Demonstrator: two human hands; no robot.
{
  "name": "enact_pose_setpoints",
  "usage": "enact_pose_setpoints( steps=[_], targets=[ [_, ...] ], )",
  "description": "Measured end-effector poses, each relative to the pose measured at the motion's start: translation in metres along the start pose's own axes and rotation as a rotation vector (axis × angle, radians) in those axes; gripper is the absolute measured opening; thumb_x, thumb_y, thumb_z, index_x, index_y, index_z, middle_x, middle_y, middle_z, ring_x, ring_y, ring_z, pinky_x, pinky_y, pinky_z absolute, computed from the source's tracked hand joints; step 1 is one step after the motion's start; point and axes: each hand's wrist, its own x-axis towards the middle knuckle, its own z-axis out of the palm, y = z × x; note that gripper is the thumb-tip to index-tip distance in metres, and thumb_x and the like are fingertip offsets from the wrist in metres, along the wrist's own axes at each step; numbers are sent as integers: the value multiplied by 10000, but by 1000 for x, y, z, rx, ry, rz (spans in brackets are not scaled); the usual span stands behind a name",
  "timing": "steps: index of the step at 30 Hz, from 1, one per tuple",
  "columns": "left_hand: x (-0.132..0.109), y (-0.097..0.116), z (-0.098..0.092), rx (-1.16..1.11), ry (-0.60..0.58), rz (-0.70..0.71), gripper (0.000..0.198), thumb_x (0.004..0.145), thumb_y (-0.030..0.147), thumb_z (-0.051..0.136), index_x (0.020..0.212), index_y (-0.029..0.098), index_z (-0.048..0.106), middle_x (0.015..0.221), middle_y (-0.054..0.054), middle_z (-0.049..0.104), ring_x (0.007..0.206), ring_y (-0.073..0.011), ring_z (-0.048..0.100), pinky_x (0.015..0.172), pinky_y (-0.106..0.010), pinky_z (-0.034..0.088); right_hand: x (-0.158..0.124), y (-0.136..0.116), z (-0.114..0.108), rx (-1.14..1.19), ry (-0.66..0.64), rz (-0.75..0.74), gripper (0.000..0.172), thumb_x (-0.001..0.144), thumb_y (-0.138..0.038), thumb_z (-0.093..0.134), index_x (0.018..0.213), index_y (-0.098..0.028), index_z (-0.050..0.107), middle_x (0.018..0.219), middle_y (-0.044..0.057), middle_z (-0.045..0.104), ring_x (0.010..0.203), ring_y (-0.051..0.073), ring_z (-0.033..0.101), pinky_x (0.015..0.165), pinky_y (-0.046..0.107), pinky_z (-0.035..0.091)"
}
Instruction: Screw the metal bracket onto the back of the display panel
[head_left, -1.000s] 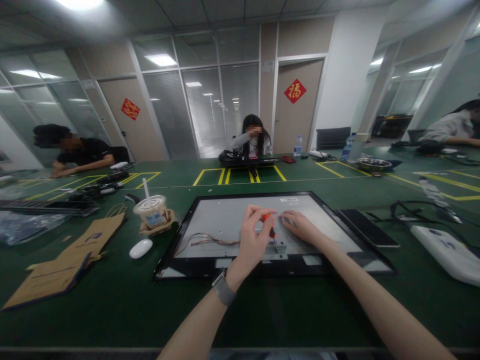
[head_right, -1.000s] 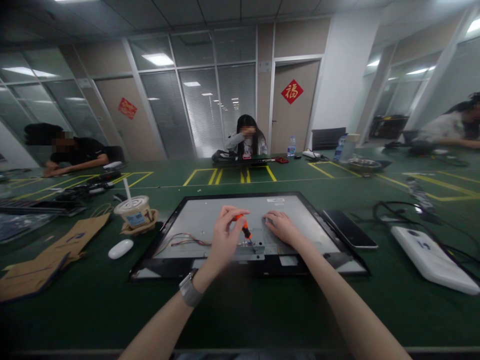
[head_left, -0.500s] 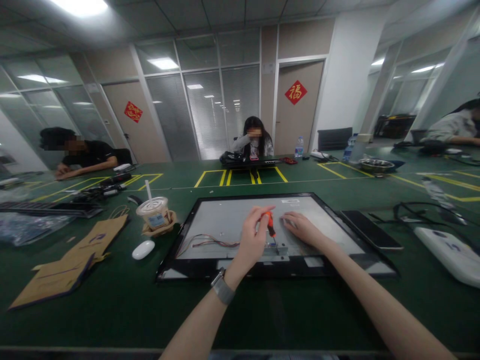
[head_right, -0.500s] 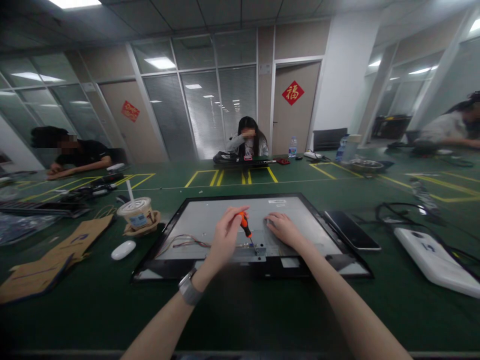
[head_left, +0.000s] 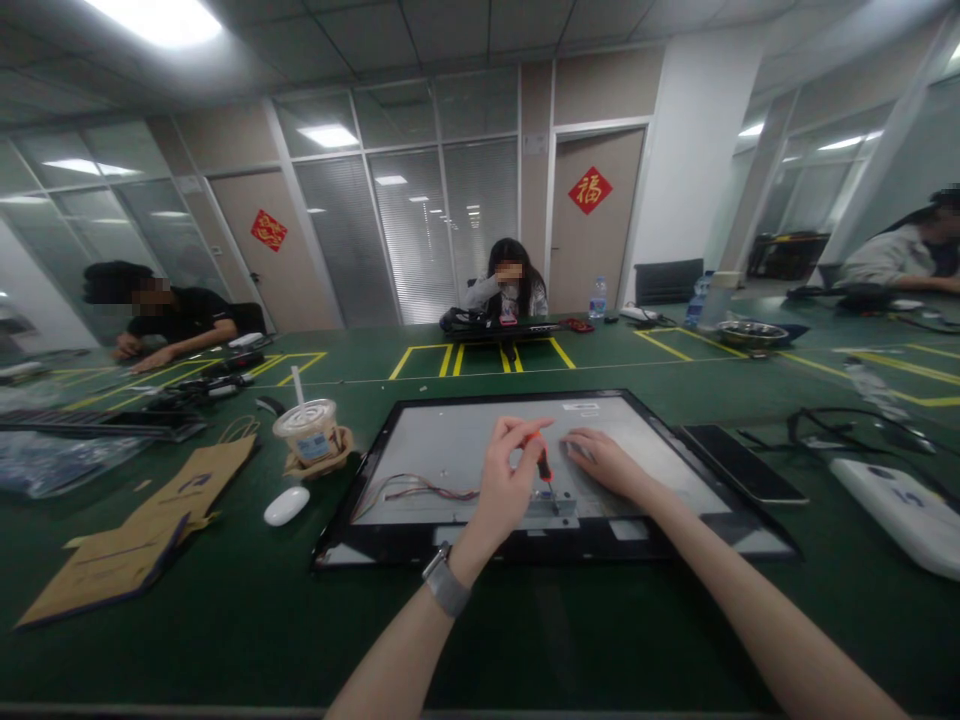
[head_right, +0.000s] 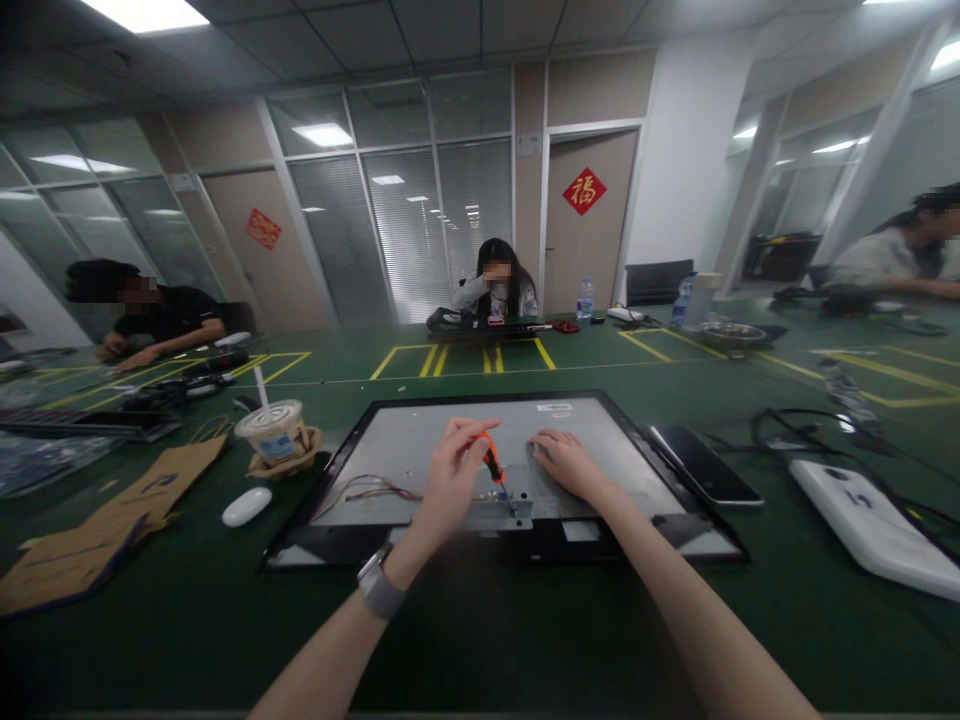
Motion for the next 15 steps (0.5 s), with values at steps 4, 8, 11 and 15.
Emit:
enact_pose_setpoints(
  steps=[4,8,11,15],
  targets=[
    [0,0,-1,-48,-10,-28,314,1025,264,442,1223,183,671,1027,-72,644,974,-190,621,928,-335,473,-1,-1,0,15,17,2,354,963,-269,487,1242,-205,694,1301,141,675,1204,292,629,1066,454,460],
    [-2,-2,2,-79,-52,-27,280,1001,274,501,1186,189,694,1079,-80,647,1017,-197,620,928,-334,487,-1,-3,-1,11,1,23,362,965,-262,484,1253,-185,690,1314,151,666,1220,294,622,1089,455,437],
    [-3,-2,4,-37,-39,12,223,927,283,632,1108,211,741,1003,-50,592,918,-176,599,867,-312,508,0,-3,-1,10,-6,21,357,960,-263,499,1250,-185,692,1315,150,665,1228,289,618,1098,449,426],
    [-3,-2,4,-30,-46,24,246,979,276,549,1123,208,736,972,-49,616,903,-171,613,882,-318,502,1,-2,1,-9,-1,7,356,955,-243,495,1245,-176,689,1316,150,666,1224,286,618,1081,442,444]
  ],
)
